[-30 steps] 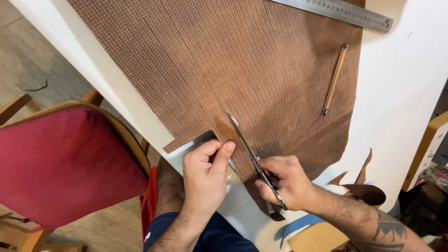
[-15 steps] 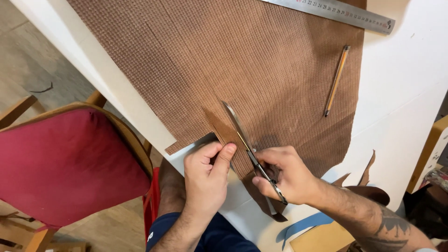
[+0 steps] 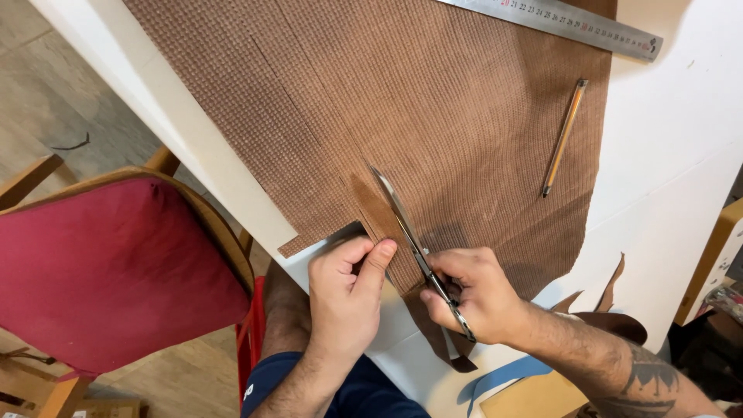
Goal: Measuring, marking, and cutting a piece of brown textured leather on a workbench using a ruler, pencil, and scissors.
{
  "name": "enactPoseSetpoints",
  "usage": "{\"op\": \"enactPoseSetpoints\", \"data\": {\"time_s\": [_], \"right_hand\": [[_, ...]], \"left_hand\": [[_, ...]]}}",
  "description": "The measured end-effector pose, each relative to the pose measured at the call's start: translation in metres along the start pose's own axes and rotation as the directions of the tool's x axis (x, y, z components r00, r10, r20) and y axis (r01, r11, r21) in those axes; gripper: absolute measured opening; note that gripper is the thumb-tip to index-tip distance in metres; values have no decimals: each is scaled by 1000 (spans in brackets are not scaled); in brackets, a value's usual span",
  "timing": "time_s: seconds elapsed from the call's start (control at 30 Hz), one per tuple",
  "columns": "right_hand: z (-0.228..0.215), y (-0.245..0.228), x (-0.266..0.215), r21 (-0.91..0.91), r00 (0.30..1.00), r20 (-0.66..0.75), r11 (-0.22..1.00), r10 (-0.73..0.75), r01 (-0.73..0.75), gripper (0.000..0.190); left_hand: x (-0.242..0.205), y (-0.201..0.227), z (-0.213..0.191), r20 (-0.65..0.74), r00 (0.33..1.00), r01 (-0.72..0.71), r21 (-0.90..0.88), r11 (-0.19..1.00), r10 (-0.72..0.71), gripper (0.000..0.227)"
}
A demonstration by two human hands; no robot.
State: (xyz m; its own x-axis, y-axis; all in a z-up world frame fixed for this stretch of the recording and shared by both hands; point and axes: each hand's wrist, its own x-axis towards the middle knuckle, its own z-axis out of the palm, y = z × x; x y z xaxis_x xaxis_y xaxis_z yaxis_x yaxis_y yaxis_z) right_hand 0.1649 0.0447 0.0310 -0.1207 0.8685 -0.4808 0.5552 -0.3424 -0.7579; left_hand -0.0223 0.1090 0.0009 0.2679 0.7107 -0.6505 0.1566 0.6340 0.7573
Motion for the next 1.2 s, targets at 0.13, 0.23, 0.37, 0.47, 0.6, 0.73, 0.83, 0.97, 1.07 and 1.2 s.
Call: {"op": "enactPoseSetpoints", "data": {"time_s": [0.13,0.23,0.37,0.47,0.6,0.73,0.83,0.97,1.07,1.2], "right_hand": [[0,1,-2,-20,1000,-15,1000,-12,11,12],[1,1,-4,-29,1000,-28,1000,-11,10,12],[1,1,-3,1,1000,-30,1000,-3,3,15],[1,1,-2,2,999,-35,1000,-14,14,9],[-1,0,1,15,1000,-28,1000,-6,6,14],[-8,-10,11,46,999,34,998,32,-34,18],[-11,-16,23,29,999,30,999,33,-34,16],[-13,-21,33,-6,1000,18,1000,24,-24,14],[-12,-22,33,-8,1000,18,1000,20,-20,14],[-8,-19,29,-16,1000,-7,1000,22,-22,11]], "left_hand": [[1,2,0,-2,1000,-30,24,999,30,45],[0,0,0,-6,1000,-16,25,1000,16,46],[1,5,-2,-12,997,78,-2,997,-78,36],[10,13,-4,-148,975,135,-197,971,-166,46],[14,9,16,-194,878,214,-659,721,-438,54],[14,9,15,-180,875,213,-690,692,-449,25],[15,7,14,-175,895,189,-685,703,-411,20],[16,1,16,-184,900,160,-705,691,-396,24],[16,2,16,-184,901,149,-719,679,-393,19],[16,2,15,-177,917,131,-713,688,-358,15]]}}
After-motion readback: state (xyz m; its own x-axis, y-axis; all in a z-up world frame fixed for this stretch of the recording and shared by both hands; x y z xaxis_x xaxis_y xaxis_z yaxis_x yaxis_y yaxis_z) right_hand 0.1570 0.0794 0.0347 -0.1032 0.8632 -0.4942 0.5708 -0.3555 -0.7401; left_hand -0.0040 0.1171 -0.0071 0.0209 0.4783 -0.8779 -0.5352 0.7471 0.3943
